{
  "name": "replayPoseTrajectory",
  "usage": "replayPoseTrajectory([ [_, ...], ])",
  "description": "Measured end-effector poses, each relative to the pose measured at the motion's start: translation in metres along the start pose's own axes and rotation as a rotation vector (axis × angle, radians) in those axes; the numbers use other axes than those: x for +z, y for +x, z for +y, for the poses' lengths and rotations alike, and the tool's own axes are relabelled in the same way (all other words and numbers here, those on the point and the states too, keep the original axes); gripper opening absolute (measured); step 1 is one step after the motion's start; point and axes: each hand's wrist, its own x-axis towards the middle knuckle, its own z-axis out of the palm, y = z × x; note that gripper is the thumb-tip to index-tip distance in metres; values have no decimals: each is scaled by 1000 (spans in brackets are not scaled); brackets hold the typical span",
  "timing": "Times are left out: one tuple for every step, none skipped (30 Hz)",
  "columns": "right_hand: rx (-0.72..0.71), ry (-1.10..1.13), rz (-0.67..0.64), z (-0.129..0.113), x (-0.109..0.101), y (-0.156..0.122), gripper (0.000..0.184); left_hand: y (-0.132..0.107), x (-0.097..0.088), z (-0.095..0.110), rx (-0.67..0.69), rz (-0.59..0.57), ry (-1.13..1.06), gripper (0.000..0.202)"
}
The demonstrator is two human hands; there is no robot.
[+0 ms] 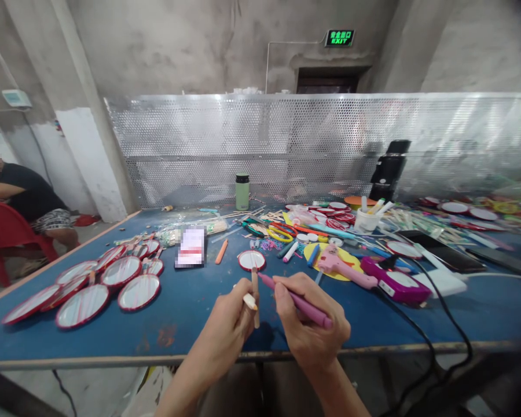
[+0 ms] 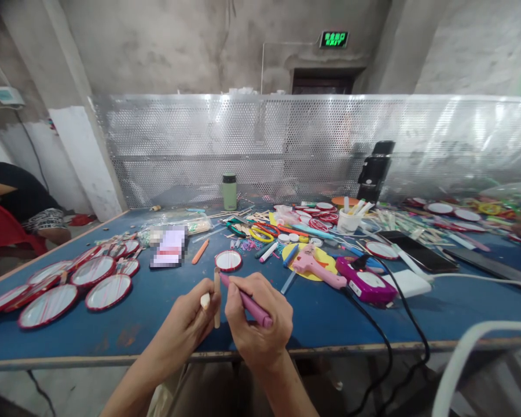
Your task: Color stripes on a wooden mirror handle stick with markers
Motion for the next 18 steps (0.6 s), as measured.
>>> replayPoseTrajectory([
  [3, 0, -2, 0, 0, 0, 16, 0, 0, 0, -4, 0, 0, 27],
  [6, -1, -4, 0, 0, 0, 16, 0, 0, 0, -5, 0, 0, 26],
  [10, -4, -6, 0, 0, 0, 16, 0, 0, 0, -3, 1, 0, 27],
  [11, -7, -4, 0, 0, 0, 16, 0, -1, 0, 2, 1, 0, 27],
  [15, -9, -3, 0, -1, -1, 16, 0, -1, 1, 7, 2, 2, 27],
  [22, -10, -4, 1, -1, -1, 16, 0, -1, 1, 13, 2, 3, 27],
  [26, -9, -1, 1, -1, -1, 16, 0, -1, 1, 18, 1, 3, 27],
  [30, -6, 1, 0, -1, -1, 15, 0, -1, 1, 22, -2, 0, 28],
  [29, -4, 1, 0, 0, -1, 15, -1, -1, 1, 24, -3, -4, 28],
  [26, -4, 2, 0, 0, -1, 15, -1, -1, 1, 23, -4, -9, 29],
  [21, -5, 1, 0, 0, 0, 15, -1, 0, 2, 19, -5, -14, 29],
  [18, -7, 0, 0, 0, 0, 15, -1, 0, 2, 15, -5, -14, 29],
  [17, -9, -1, 0, 0, 0, 15, -1, 0, 2, 11, -3, -10, 29],
  [23, -11, 0, 0, 0, 0, 15, -1, 0, 2, 8, -2, -6, 29],
  [28, -13, 3, 1, 0, -1, 15, -1, 0, 2, 6, -1, -1, 29],
  [37, -14, 4, 1, 0, -1, 15, -1, 0, 2, 4, -1, 4, 28],
  [43, -15, 4, 1, 0, -1, 15, -1, 0, 2, 3, -1, 7, 28],
  [46, -16, 2, 1, 0, -2, 15, -1, 0, 3, 1, -2, 9, 28],
])
